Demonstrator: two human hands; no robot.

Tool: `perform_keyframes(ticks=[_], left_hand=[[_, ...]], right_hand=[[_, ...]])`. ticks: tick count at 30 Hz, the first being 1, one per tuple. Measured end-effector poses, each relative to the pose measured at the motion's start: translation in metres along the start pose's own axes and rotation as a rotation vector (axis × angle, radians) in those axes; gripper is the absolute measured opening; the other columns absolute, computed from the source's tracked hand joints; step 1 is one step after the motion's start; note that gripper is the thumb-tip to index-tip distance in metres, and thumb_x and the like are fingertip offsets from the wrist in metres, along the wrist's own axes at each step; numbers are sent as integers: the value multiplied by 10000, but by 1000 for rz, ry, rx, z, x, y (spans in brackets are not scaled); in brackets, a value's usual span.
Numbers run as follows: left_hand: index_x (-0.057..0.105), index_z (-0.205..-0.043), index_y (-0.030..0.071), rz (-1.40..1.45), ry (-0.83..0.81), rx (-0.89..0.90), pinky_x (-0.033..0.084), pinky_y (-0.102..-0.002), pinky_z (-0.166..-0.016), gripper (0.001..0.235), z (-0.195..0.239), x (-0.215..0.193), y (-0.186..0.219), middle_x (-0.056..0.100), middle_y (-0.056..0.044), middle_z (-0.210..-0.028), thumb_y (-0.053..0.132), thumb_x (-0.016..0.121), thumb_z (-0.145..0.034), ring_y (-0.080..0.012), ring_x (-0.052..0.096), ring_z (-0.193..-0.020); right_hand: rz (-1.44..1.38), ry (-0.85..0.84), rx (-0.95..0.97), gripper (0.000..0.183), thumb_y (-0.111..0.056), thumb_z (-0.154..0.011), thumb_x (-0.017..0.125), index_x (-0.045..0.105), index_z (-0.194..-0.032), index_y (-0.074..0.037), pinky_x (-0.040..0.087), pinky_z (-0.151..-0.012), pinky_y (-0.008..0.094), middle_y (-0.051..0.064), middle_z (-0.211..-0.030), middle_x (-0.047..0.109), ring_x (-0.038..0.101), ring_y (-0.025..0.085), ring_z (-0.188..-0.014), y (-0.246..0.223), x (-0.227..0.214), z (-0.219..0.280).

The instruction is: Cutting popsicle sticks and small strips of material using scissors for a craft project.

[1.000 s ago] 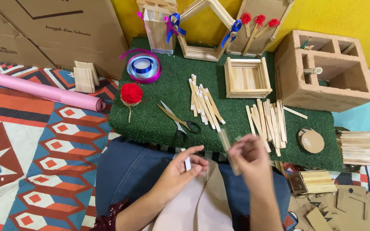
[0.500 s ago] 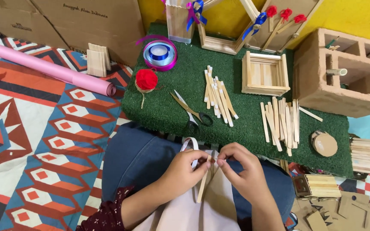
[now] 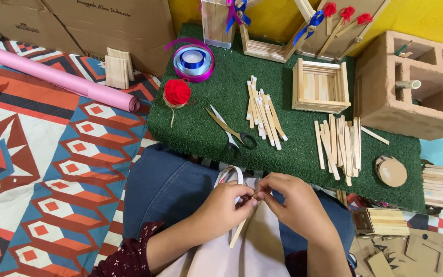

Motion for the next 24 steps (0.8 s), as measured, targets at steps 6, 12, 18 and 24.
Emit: perform_keyframes(ticks=[6,12,18,24], left_hand=[[768,-955,0,-24,-10,3,523,-239,-587,149,-2,3,-5,710,-65,-800,73,685,-856,-119,609,-650],[763,-942,6,-28,-2,-4,530,-232,-587,140,-2,5,-6,710,-58,-809,73,688,-845,-115,613,-637],[759,-932,16,-52,-19,-7,516,-243,-583,126,-2,5,-7,683,-57,-800,70,680,-850,-124,596,-635],[756,-931,12,-92,10,14,505,-264,-566,132,-3,5,-9,684,-82,-800,83,681,-849,-145,591,-620]], right_hand=[[23,-57,11,130,-70,-725,767,759,-850,-106,495,-549,288,-44,-802,787,628,157,-580,1,1,-1],[13,-78,24,131,-69,-729,759,769,-854,-109,506,-571,287,-43,-809,796,644,160,-603,0,-1,-2],[6,-86,11,121,-81,-739,743,772,-851,-114,485,-548,285,-45,-809,791,620,164,-581,7,1,-1],[10,-20,20,105,-98,-738,762,755,-840,-120,492,-578,287,-50,-797,766,636,160,-621,5,6,-1]])
Point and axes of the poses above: each hand's wrist, its own z-axis away from the middle knuckle, its own x-axis out of the palm, y = z × x, the point moved 7 cm from there along -z, towards the middle knuckle
